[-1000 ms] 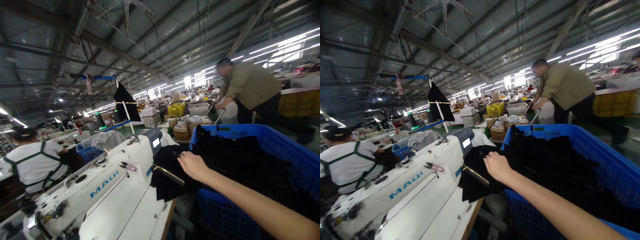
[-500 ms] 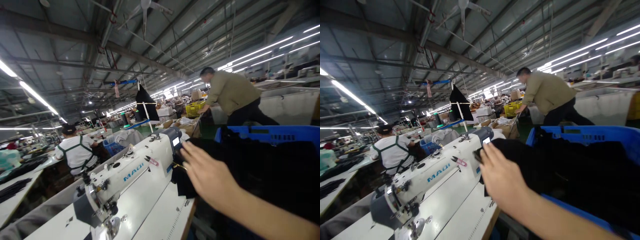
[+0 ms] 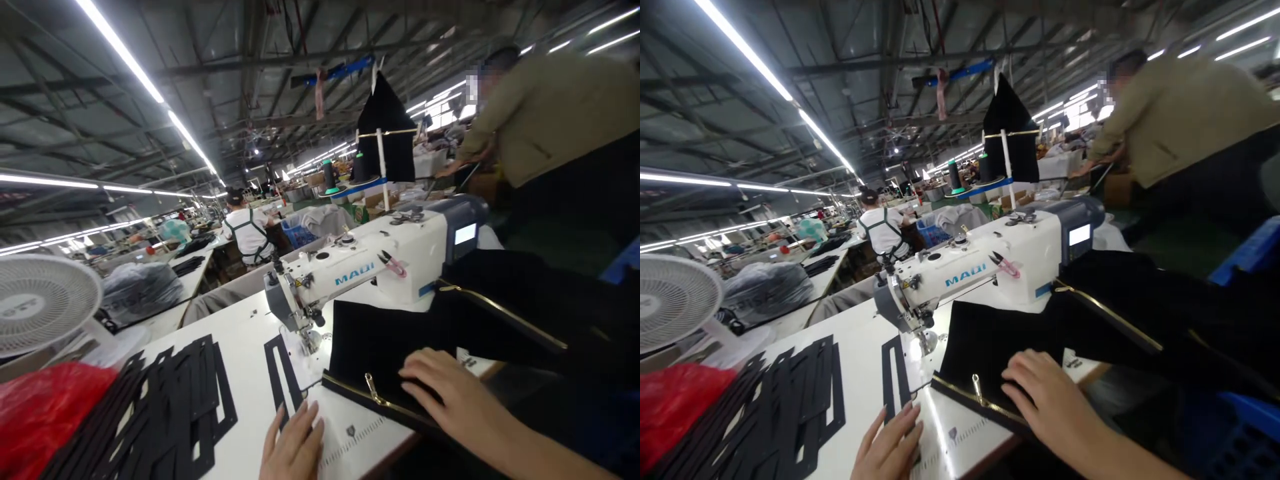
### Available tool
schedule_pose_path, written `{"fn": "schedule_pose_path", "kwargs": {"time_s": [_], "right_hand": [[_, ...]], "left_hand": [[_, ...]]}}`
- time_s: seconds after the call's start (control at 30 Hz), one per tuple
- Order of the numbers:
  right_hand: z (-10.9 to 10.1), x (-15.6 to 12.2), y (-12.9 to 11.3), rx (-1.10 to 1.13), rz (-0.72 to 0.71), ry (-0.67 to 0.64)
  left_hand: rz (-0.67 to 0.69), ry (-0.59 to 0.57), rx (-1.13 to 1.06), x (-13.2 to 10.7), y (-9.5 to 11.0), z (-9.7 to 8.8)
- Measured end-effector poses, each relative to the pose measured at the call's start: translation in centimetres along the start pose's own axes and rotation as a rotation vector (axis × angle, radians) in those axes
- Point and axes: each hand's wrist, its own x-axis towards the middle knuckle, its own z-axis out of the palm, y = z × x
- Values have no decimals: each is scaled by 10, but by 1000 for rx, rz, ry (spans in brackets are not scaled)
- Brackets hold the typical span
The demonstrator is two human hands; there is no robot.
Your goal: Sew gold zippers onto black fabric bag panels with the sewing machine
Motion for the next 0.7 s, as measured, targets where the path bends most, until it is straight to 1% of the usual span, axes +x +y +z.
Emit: {"fn": "schedule_pose_path", "kwargs": {"time_s": [0.03,0.13,0.2,0.23,0.33,0.47,0.53,0.6,0.63,0.67,0.7], "right_hand": [[5,-11,1,-8,0,-8],[19,-34,-2,-32,14,-2],[23,-37,-3,-42,14,17],[22,-35,-4,-46,7,28],[18,-29,-2,-66,-39,59],[18,-23,-2,-103,-133,83],[18,-20,-3,-127,-170,79],[11,-16,-5,-166,-217,104],[2,-14,-5,-193,-244,126],[-11,-10,-6,-226,-271,151],[-29,-6,-7,-265,-295,185]], "left_hand": [[64,-36,-41,15,4,3],[-10,-85,-153,63,12,16],[-45,-130,-216,87,13,29],[-43,-160,-237,94,11,34],[-2,-224,-261,103,4,46],[46,-218,-275,95,-2,51],[46,-214,-280,92,-2,50],[41,-199,-288,96,1,42],[36,-170,-298,100,3,33],[36,-128,-315,106,7,21],[37,-76,-341,112,12,7]]}}
